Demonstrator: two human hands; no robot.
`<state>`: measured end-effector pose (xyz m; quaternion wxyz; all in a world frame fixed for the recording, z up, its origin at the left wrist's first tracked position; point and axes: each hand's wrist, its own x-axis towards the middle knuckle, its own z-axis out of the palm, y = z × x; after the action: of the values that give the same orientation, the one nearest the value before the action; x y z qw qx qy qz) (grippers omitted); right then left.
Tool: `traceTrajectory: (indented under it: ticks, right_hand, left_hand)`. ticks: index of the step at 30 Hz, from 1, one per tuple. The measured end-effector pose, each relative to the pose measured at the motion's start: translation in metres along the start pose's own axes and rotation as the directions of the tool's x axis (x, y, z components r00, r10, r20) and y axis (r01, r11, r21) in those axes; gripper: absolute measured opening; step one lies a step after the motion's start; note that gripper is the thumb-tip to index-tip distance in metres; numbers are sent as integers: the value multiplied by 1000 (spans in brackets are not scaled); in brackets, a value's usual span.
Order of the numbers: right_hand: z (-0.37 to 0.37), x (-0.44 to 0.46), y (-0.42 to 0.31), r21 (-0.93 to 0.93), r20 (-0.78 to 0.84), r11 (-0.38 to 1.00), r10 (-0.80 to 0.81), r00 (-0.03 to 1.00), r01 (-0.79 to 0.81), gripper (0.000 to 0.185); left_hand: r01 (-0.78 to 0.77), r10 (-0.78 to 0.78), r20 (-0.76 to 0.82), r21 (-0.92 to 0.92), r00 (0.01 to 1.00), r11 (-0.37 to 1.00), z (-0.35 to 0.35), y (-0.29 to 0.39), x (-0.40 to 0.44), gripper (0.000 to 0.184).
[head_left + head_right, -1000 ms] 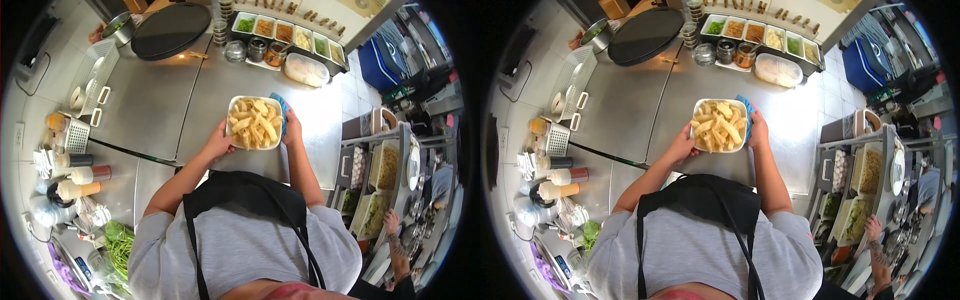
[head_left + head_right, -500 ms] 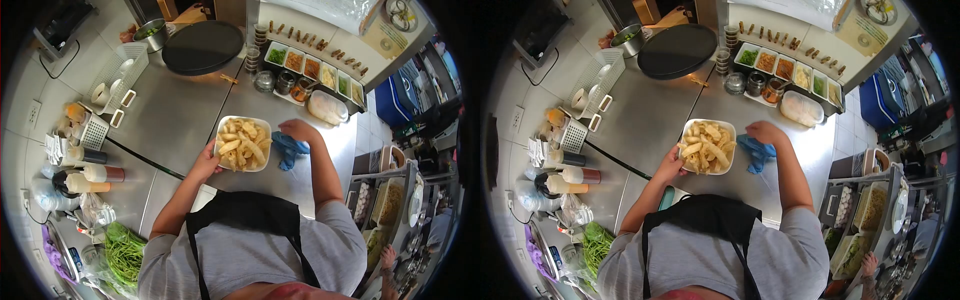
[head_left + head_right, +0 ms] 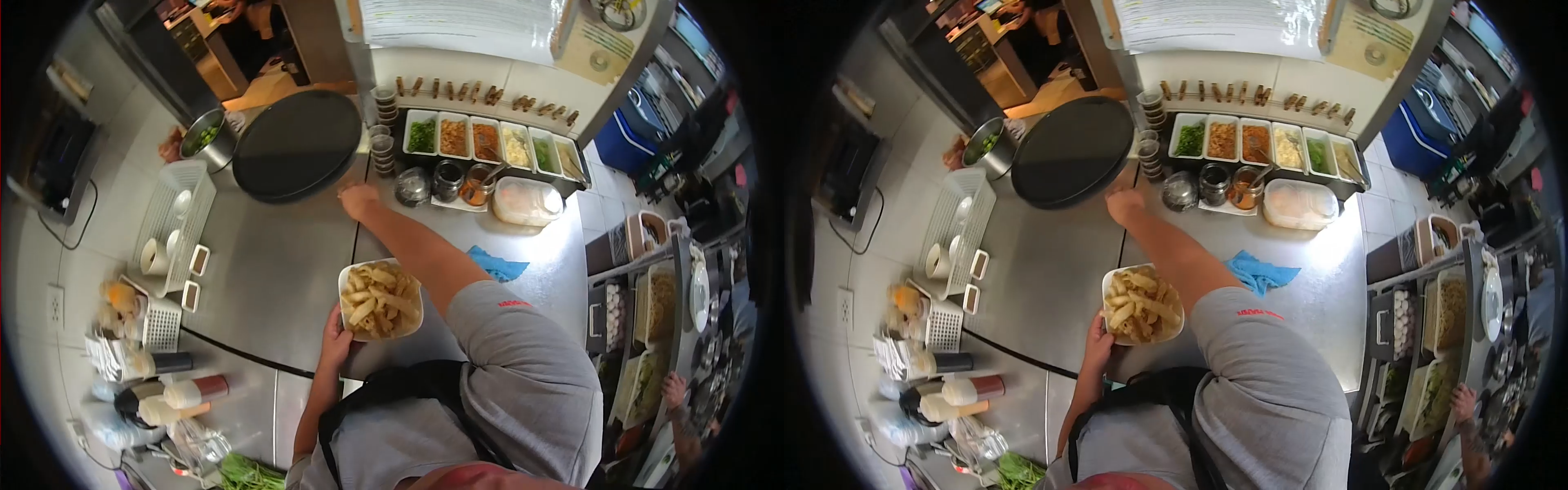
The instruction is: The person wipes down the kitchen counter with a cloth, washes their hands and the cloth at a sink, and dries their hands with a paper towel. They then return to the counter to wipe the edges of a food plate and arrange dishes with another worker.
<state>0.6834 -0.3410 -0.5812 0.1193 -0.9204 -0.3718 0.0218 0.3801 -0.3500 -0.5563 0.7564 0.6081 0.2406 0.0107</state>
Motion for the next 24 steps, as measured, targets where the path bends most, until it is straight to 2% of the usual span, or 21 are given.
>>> traceTrajectory:
  ticks: [1, 2, 4, 5, 7, 8, 9, 10, 11, 12, 13, 15, 18, 19, 24]
  right_hand:
    - [0, 0, 2, -6, 21, 1000, -23, 1000, 23, 26]
    - [-1, -1, 5, -12, 42, 999, -48, 998, 49, 27]
    - [-32, -12, 17, 162, -124, 978, -114, 986, 133, 28]
    - [-57, -20, 25, 238, -211, 953, -136, 968, 186, 29]
    - [-127, -38, 48, 242, -303, 961, -54, 951, 132, 28]
    - [-164, -48, 65, 283, -275, 959, 75, 959, 6, 24]
    - [-181, -51, 95, 261, -356, 965, 88, 930, 9, 22]
    - [-195, -54, 122, 326, -464, 942, 236, 854, -83, 22]
    - [-209, -56, 155, 433, -526, 899, 304, 795, -57, 21]
    - [-223, -65, 184, 367, -591, 926, 308, 746, -92, 19]
    - [-234, -73, 204, 286, -650, 929, 369, 664, -236, 18]
    - [-235, -75, 250, 324, -687, 896, 444, 576, -304, 18]
    - [-229, -72, 276, 393, -671, 849, 527, 522, -353, 18]
    - [-229, -72, 273, 452, -634, 833, 552, 541, -321, 16]
    - [-213, -48, 281, 284, -681, 882, 461, 569, -375, 13]
  left_hand:
    - [-81, 80, -15, -119, 997, 990, 0, -9, 6, 64]
    - [-23, 23, 3, -108, 1000, 994, -3, -11, 7, 64]
    - [93, -90, 34, -86, 995, 992, -11, -14, 8, 64]
    - [93, -87, 52, -124, 995, 988, -11, -15, 9, 64]
    - [97, -81, 87, -200, 993, 975, -10, -15, 10, 64]
    - [111, -96, 84, -188, 992, 976, -9, -15, 10, 63]
    - [124, -111, 81, -176, 990, 977, -9, -15, 10, 63]
    - [136, -125, 76, -164, 989, 977, -9, -14, 10, 63]
    - [138, -127, 76, -161, 989, 977, -10, -14, 10, 63]
    - [137, -127, 73, -158, 989, 978, -10, -14, 10, 63]
    - [136, -127, 69, -156, 989, 978, -9, -13, 10, 63]
    - [141, -134, 59, -149, 989, 979, -7, -7, 9, 63]
    - [148, -143, 52, -134, 988, 980, -2, 2, 8, 62]
    - [150, -144, 49, -128, 988, 980, -1, 4, 8, 62]
    - [117, -109, 68, -137, 992, 984, -12, -12, 12, 63]
